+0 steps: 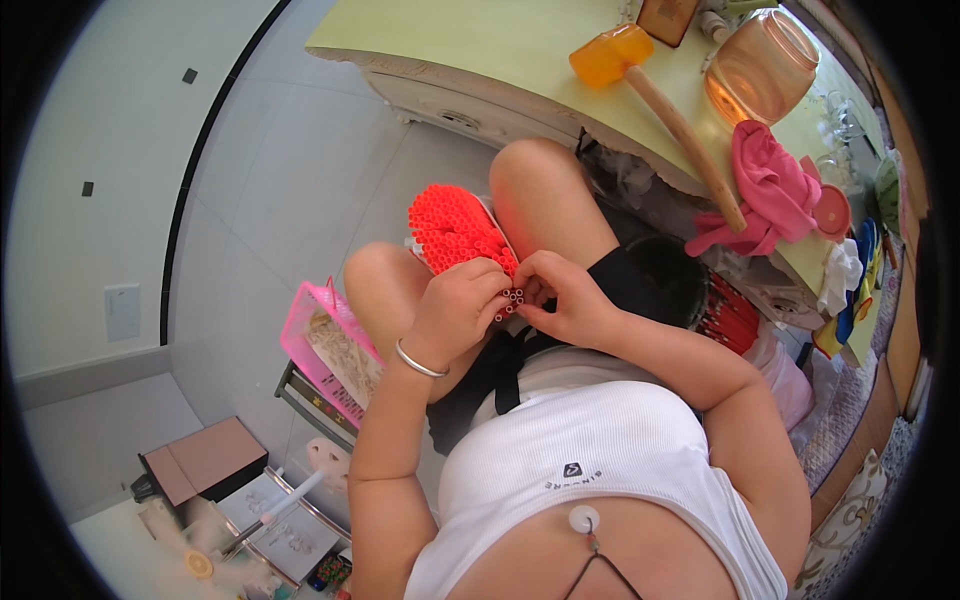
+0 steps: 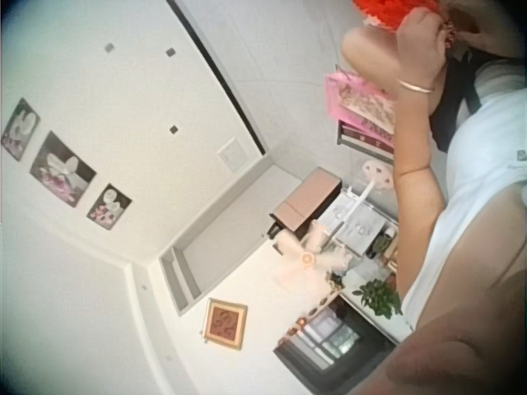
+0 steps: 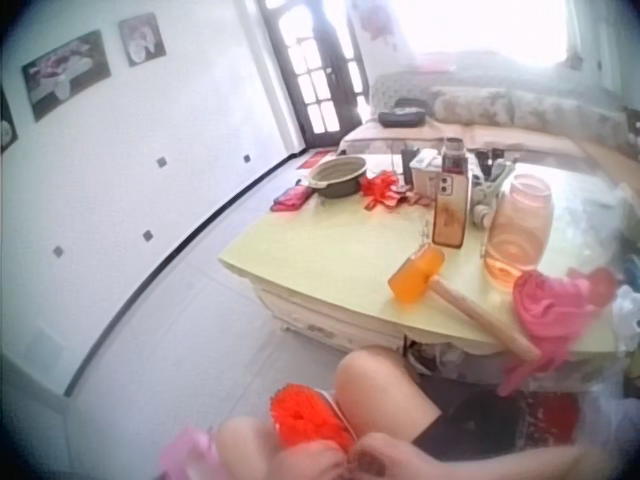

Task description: The person assembles firecrackers by hand, using a wooden mallet to tap fuse wires into red cylinders and gathering clusters of assembled firecrackers.

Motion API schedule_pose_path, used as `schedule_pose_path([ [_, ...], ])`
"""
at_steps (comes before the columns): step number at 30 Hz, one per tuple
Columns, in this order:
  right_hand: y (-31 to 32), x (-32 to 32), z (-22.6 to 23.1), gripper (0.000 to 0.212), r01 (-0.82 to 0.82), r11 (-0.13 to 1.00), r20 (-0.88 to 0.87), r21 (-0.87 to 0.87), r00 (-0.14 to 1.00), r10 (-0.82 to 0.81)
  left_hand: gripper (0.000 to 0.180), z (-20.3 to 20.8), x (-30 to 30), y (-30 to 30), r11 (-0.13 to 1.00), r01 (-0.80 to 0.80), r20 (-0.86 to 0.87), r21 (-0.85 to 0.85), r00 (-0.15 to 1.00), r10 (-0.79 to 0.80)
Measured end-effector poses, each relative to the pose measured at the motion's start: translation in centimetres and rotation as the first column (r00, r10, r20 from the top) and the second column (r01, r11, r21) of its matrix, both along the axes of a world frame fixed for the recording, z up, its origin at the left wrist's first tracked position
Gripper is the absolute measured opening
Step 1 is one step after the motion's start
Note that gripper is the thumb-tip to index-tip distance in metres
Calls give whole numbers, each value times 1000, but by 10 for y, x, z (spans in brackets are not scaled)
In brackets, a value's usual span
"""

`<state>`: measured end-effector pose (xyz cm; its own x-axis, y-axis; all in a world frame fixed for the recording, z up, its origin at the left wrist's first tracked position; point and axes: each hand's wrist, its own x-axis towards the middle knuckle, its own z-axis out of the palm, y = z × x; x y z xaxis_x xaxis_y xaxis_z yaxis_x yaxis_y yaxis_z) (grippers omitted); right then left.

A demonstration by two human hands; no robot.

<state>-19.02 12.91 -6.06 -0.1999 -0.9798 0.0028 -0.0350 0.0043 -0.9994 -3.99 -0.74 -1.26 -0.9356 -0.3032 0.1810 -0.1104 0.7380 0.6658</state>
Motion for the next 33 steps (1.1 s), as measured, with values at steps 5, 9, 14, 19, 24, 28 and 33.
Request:
schedule_pose_path([
  [5,4,3,-7,27,40,995,-41,-96,998,-45,18,-3,1,3,999,-6,-31,34,999,7],
  [9,4,8,8,25,108,987,-5,-123,994,-109,20,10,1,-2,990,2,-44,144,999,5],
  [14,2,7,3,36,39,999,484,-24,875,-22,22,19,-1,-2,982,42,-60,183,998,-32],
  [19,0,8,-7,47,-3,998,654,-65,755,45,21,17,-1,-3,990,113,-75,88,991,-107],
  [24,-6,7,-11,41,-82,962,-203,-261,979,29,22,23,-3,-1,993,76,-126,90,990,-64],
  [28,-18,4,-12,37,-107,948,-429,-301,903,-34,38,30,-3,-3,983,81,-119,165,991,-62],
  [33,-25,7,-19,42,-166,906,-584,-390,805,-104,61,16,19,-2,836,-8,-162,549,980,116],
])
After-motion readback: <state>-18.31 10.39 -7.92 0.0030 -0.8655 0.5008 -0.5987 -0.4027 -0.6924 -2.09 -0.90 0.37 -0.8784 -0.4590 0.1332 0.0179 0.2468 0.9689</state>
